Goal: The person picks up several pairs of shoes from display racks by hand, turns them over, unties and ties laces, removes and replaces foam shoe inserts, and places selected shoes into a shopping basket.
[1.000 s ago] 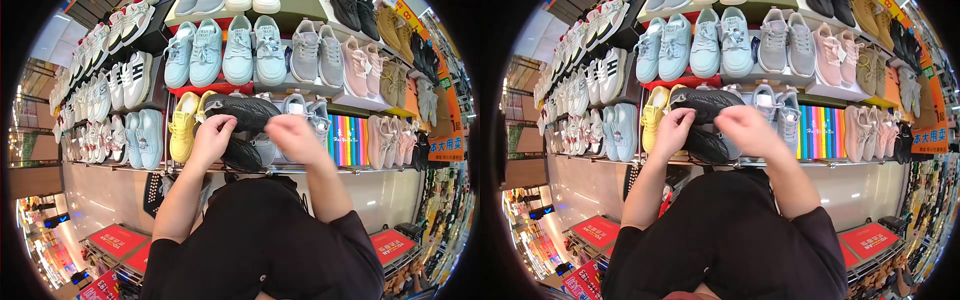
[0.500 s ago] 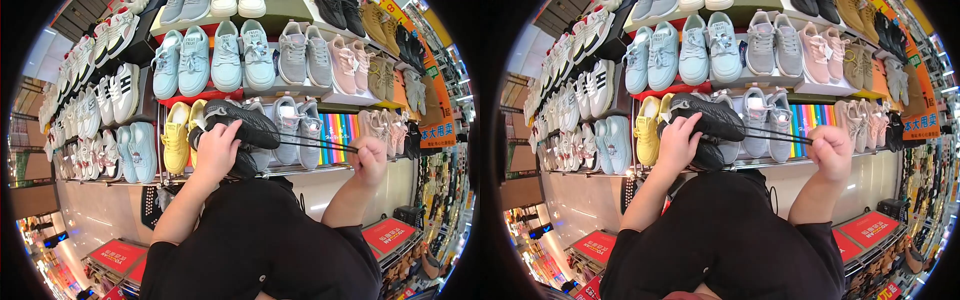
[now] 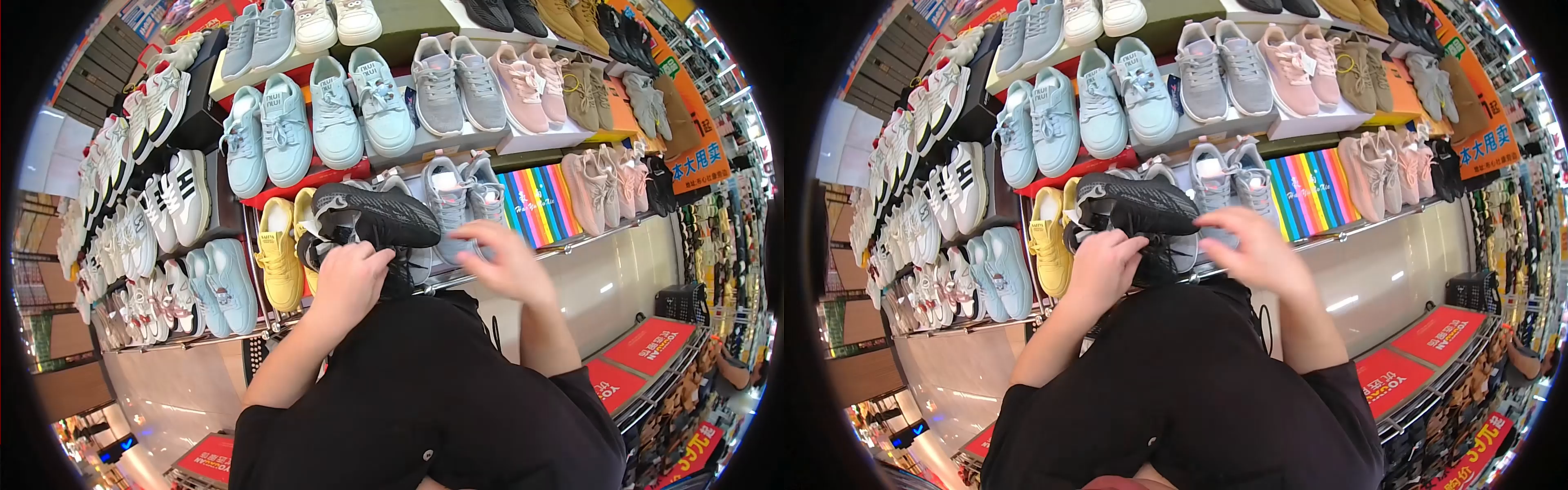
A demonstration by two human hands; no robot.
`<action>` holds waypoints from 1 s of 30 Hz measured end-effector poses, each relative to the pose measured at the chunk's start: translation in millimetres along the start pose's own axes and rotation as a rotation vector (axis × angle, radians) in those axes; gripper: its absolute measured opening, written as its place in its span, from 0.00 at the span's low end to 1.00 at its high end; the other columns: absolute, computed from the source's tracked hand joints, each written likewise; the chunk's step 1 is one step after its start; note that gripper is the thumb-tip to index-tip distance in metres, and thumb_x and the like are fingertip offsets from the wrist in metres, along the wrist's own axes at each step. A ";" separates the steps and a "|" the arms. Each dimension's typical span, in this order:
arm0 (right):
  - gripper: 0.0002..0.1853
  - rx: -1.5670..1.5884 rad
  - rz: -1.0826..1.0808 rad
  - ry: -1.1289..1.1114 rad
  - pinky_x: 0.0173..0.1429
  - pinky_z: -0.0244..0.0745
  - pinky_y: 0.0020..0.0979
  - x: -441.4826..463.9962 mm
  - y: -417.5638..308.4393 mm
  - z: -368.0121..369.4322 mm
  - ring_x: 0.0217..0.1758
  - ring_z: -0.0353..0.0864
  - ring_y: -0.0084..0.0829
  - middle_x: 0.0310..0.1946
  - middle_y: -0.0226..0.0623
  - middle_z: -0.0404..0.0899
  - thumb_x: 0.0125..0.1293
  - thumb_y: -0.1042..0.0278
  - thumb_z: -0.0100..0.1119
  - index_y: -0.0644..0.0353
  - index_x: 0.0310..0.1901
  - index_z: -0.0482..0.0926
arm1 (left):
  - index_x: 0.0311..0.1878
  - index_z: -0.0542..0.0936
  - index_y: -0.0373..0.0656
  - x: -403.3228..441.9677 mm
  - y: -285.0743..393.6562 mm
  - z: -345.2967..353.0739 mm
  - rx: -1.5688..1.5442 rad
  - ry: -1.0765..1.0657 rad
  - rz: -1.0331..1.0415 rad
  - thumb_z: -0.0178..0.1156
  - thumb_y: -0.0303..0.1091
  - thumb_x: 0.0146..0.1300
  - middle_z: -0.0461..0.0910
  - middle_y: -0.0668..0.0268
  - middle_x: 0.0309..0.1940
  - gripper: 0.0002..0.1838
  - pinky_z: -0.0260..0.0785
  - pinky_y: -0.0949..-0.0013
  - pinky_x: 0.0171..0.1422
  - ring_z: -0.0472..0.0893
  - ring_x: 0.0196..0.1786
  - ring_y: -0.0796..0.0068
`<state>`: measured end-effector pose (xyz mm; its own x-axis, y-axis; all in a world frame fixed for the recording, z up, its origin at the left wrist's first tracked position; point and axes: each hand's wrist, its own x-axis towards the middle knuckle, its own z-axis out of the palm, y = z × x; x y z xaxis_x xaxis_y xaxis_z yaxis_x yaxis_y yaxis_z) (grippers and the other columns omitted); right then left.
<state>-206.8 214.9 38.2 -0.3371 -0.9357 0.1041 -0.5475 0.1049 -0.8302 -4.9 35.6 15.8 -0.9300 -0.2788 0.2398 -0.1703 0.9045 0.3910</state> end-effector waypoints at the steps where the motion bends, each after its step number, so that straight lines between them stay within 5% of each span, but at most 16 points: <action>1: 0.21 0.011 -0.071 -0.010 0.60 0.74 0.39 6.6 1.1 23.2 0.55 0.81 0.42 0.50 0.45 0.82 0.60 0.65 0.69 0.63 0.53 0.80 | 0.41 0.85 0.44 -4.1 1.1 2.3 -0.050 0.012 -0.010 0.64 0.28 0.55 0.76 0.64 0.27 0.09 0.70 0.58 0.42 0.80 0.36 0.60; 3: 0.29 -0.014 -0.152 -0.061 0.63 0.71 0.43 15.3 2.4 62.9 0.59 0.78 0.46 0.54 0.46 0.79 0.59 0.62 0.71 0.62 0.60 0.74 | 0.43 0.84 0.42 -7.2 3.2 5.1 -0.064 -0.002 -0.011 0.64 0.27 0.56 0.78 0.63 0.28 0.10 0.72 0.57 0.40 0.81 0.35 0.59; 6: 0.29 -0.046 -0.172 -0.095 0.57 0.74 0.41 17.5 -3.9 91.9 0.52 0.82 0.46 0.47 0.47 0.82 0.62 0.64 0.69 0.62 0.62 0.71 | 0.44 0.84 0.40 -15.9 2.7 12.9 -0.140 0.065 -0.088 0.64 0.26 0.56 0.82 0.60 0.33 0.12 0.74 0.57 0.41 0.82 0.38 0.56; 8: 0.24 0.240 0.156 -0.266 0.48 0.76 0.39 17.2 -4.7 94.9 0.41 0.84 0.44 0.36 0.45 0.84 0.66 0.69 0.63 0.63 0.62 0.69 | 0.49 0.82 0.37 -22.9 1.4 15.2 -0.135 0.107 -0.091 0.62 0.23 0.58 0.84 0.57 0.39 0.14 0.76 0.60 0.42 0.83 0.39 0.57; 11: 0.19 0.249 0.118 -0.240 0.44 0.76 0.46 16.5 6.4 87.7 0.39 0.83 0.55 0.33 0.51 0.83 0.68 0.70 0.60 0.64 0.58 0.70 | 0.55 0.80 0.35 -34.5 9.7 21.3 -0.295 0.228 -0.197 0.59 0.22 0.64 0.85 0.55 0.43 0.16 0.76 0.66 0.44 0.84 0.39 0.65; 15: 0.09 0.097 0.132 -0.290 0.42 0.72 0.50 13.8 10.5 69.5 0.38 0.80 0.58 0.33 0.54 0.80 0.71 0.68 0.54 0.65 0.45 0.74 | 0.58 0.78 0.32 -51.1 26.9 35.3 -1.057 0.134 -0.751 0.56 0.29 0.72 0.85 0.59 0.48 0.15 0.75 0.74 0.34 0.84 0.35 0.75; 16: 0.09 0.069 -0.006 -0.212 0.41 0.71 0.51 12.5 10.5 69.3 0.38 0.79 0.58 0.33 0.54 0.79 0.72 0.68 0.51 0.65 0.39 0.74 | 0.57 0.79 0.32 -47.1 26.9 34.9 -1.120 0.064 -0.828 0.54 0.34 0.75 0.85 0.59 0.51 0.16 0.71 0.78 0.29 0.82 0.31 0.79; 23: 0.10 0.078 -0.053 -0.383 0.40 0.72 0.49 13.8 18.0 70.5 0.37 0.80 0.56 0.31 0.53 0.80 0.72 0.67 0.51 0.66 0.39 0.76 | 0.56 0.79 0.38 -18.3 20.7 45.9 -1.896 0.157 -1.047 0.54 0.37 0.75 0.84 0.61 0.52 0.15 0.58 0.81 0.21 0.69 0.21 0.87; 25: 0.12 0.132 0.160 -0.457 0.39 0.73 0.45 20.7 24.5 68.9 0.34 0.81 0.52 0.30 0.52 0.81 0.71 0.65 0.53 0.66 0.38 0.79 | 0.57 0.78 0.39 -19.7 23.3 46.5 -1.938 0.206 -1.036 0.56 0.35 0.74 0.84 0.64 0.49 0.14 0.57 0.82 0.22 0.68 0.21 0.88; 30: 0.12 0.105 0.087 -0.415 0.38 0.74 0.41 43.3 41.0 71.2 0.33 0.82 0.49 0.29 0.51 0.82 0.69 0.64 0.57 0.66 0.38 0.81 | 0.51 0.80 0.40 -20.6 41.6 60.5 -1.531 0.449 -1.079 0.59 0.30 0.71 0.83 0.69 0.39 0.09 0.59 0.82 0.24 0.74 0.25 0.87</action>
<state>-189.3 154.7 -30.3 -0.0310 -0.9832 -0.1801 -0.4430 0.1750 -0.8793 -12.6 98.6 -26.7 -0.4611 -0.7182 -0.5211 0.0910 -0.6224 0.7774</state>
